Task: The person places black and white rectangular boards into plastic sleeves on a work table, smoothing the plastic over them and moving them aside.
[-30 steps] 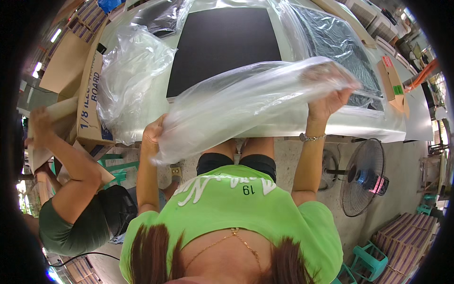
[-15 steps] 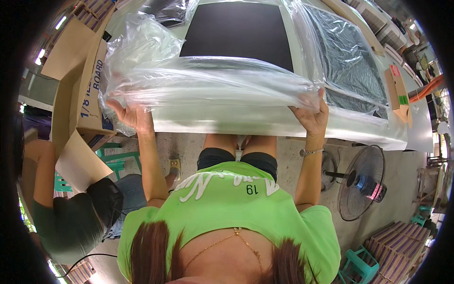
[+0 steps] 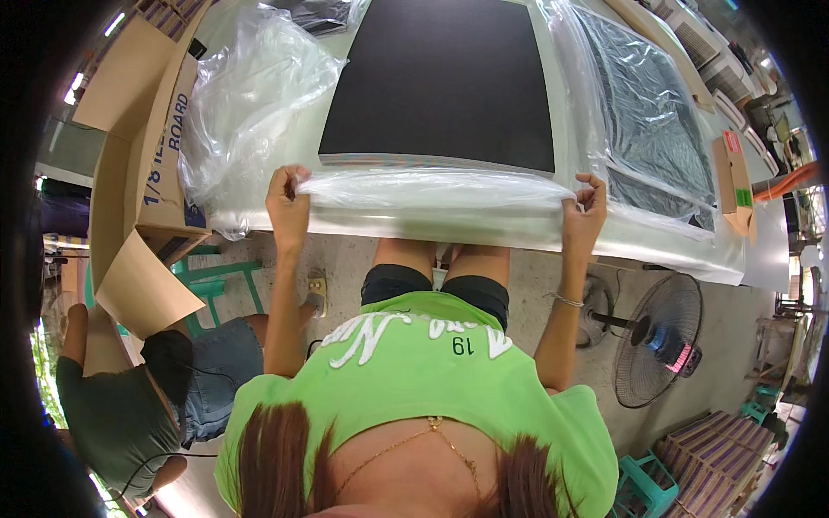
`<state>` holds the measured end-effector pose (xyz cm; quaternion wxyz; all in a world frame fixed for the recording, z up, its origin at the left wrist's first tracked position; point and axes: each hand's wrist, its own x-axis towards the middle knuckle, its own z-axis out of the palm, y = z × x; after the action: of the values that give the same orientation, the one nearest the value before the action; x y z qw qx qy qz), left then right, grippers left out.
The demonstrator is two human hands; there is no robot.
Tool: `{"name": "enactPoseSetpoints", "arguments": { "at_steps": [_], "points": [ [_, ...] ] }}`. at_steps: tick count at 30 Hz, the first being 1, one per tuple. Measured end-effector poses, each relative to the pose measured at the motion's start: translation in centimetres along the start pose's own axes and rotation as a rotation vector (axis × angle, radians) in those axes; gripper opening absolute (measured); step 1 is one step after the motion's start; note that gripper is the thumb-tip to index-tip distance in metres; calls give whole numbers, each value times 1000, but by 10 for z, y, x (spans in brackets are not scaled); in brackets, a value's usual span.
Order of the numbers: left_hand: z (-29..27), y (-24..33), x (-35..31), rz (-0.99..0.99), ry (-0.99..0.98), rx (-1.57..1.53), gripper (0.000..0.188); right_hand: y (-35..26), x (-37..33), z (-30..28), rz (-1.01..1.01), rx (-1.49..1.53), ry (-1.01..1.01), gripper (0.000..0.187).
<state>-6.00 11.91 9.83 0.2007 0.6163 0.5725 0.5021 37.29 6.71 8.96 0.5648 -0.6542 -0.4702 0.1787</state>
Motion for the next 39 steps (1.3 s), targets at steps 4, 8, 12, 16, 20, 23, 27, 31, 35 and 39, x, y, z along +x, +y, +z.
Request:
{"name": "enactPoseSetpoints", "arguments": {
  "at_steps": [4,8,12,16,20,23,27,31,35,39],
  "points": [
    [19,33,0,157,44,136,74,-11,-1,30,-254,-382,162,61],
    [25,15,4,100,-122,24,87,-13,4,46,-289,-389,115,65],
    [28,15,0,87,-163,15,87,-14,4,49,-246,-324,50,62],
    [27,16,-2,67,-149,-1,85,-22,1,49,-232,-348,49,61],
    [25,21,1,58,-125,-106,83,-28,2,46,-224,-345,40,61],
    [25,22,3,86,-65,-123,82,-40,4,42,-218,-259,49,62],
    [28,30,14,-6,44,-263,69,-55,12,35,-209,-91,59,63],
    [24,34,34,135,119,-158,53,-73,27,25,-353,-110,34,59],
    [13,47,55,266,145,-146,38,-70,56,4,-426,-78,40,53],
    [-7,85,89,426,213,-194,25,-90,96,-23,-568,-8,86,42]
  ]
}}
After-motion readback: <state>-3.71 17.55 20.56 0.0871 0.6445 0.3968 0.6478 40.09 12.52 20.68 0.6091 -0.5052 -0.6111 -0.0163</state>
